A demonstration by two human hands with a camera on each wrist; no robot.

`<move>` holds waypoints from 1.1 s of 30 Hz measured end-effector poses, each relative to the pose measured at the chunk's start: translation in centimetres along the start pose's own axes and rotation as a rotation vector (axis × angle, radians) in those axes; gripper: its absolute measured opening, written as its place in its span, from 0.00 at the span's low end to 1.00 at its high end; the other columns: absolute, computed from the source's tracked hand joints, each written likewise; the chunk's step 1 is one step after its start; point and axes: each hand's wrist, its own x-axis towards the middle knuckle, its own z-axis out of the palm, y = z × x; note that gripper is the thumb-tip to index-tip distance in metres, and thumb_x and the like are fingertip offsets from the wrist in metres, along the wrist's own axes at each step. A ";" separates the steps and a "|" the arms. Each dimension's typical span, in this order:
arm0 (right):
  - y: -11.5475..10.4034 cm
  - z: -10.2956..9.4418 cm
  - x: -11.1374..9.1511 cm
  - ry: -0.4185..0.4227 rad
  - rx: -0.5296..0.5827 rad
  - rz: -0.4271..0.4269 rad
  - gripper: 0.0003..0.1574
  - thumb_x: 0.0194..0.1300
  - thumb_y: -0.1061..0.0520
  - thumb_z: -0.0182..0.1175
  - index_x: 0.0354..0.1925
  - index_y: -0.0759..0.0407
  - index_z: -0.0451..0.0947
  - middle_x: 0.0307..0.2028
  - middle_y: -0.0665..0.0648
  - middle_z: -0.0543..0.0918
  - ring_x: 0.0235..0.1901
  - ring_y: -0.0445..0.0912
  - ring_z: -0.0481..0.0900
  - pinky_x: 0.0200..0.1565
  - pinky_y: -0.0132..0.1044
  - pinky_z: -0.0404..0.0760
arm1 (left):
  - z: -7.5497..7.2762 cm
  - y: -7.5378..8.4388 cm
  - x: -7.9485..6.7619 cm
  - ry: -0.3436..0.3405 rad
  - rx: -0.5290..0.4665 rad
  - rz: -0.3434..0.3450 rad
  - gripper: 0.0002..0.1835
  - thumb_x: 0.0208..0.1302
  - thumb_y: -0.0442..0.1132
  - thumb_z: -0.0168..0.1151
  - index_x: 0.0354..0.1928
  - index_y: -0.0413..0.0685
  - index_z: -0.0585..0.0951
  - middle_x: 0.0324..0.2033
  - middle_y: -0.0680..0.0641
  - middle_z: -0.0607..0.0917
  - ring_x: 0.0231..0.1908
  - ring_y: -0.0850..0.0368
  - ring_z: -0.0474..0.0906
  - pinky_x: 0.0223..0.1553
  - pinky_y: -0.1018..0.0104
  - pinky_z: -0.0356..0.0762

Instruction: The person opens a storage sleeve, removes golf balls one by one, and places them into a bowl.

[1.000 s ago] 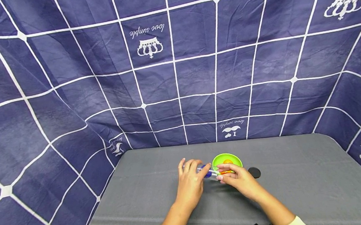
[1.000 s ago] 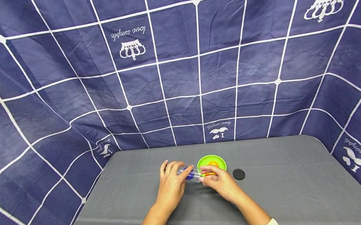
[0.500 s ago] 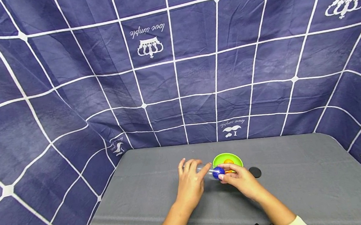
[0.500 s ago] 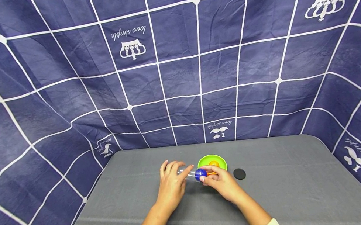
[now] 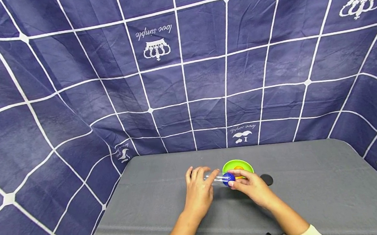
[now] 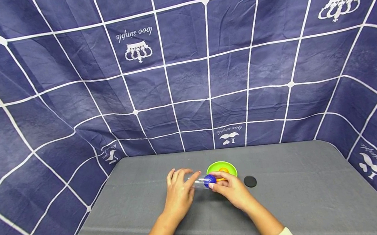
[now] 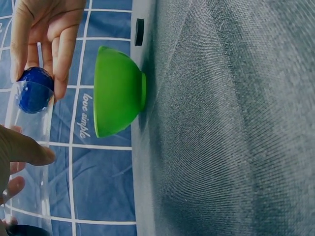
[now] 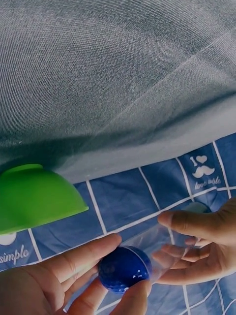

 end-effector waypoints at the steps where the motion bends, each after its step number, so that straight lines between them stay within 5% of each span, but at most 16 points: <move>1: -0.1 0.0 0.0 0.008 -0.015 0.002 0.29 0.69 0.60 0.64 0.64 0.70 0.73 0.54 0.73 0.80 0.43 0.35 0.86 0.49 0.29 0.84 | 0.0 0.0 0.0 0.003 -0.011 -0.005 0.34 0.42 0.29 0.76 0.54 0.64 0.84 0.49 0.51 0.82 0.54 0.49 0.77 0.64 0.38 0.67; 9: -0.7 -0.3 -0.2 0.036 -0.067 -0.017 0.28 0.68 0.58 0.64 0.63 0.65 0.74 0.46 0.69 0.85 0.42 0.36 0.86 0.45 0.28 0.83 | 0.2 -0.1 -0.4 -0.019 -0.060 -0.065 0.34 0.44 0.32 0.78 0.57 0.64 0.83 0.49 0.52 0.82 0.54 0.53 0.78 0.65 0.41 0.68; 14: -1.1 -0.5 -0.3 0.060 -0.077 0.007 0.29 0.67 0.58 0.65 0.64 0.64 0.74 0.47 0.69 0.85 0.42 0.36 0.85 0.45 0.29 0.83 | 0.4 -0.1 -0.5 -0.051 -0.114 -0.115 0.34 0.46 0.35 0.80 0.59 0.62 0.83 0.50 0.52 0.82 0.53 0.53 0.80 0.65 0.43 0.68; 22: -1.3 -1.2 -0.2 0.126 -0.129 0.007 0.30 0.64 0.60 0.68 0.62 0.66 0.75 0.52 0.70 0.81 0.43 0.36 0.84 0.44 0.28 0.84 | 0.6 -0.3 -0.7 -0.011 -0.196 -0.170 0.32 0.46 0.37 0.80 0.57 0.58 0.83 0.46 0.50 0.84 0.49 0.51 0.83 0.62 0.42 0.70; 33: -0.7 -2.4 0.2 0.209 -0.272 -0.103 0.27 0.61 0.66 0.70 0.58 0.68 0.78 0.49 0.65 0.79 0.44 0.48 0.85 0.45 0.29 0.85 | 0.5 -1.0 -0.8 -0.074 -0.421 -0.358 0.32 0.55 0.40 0.77 0.63 0.51 0.79 0.51 0.48 0.84 0.51 0.50 0.83 0.53 0.51 0.79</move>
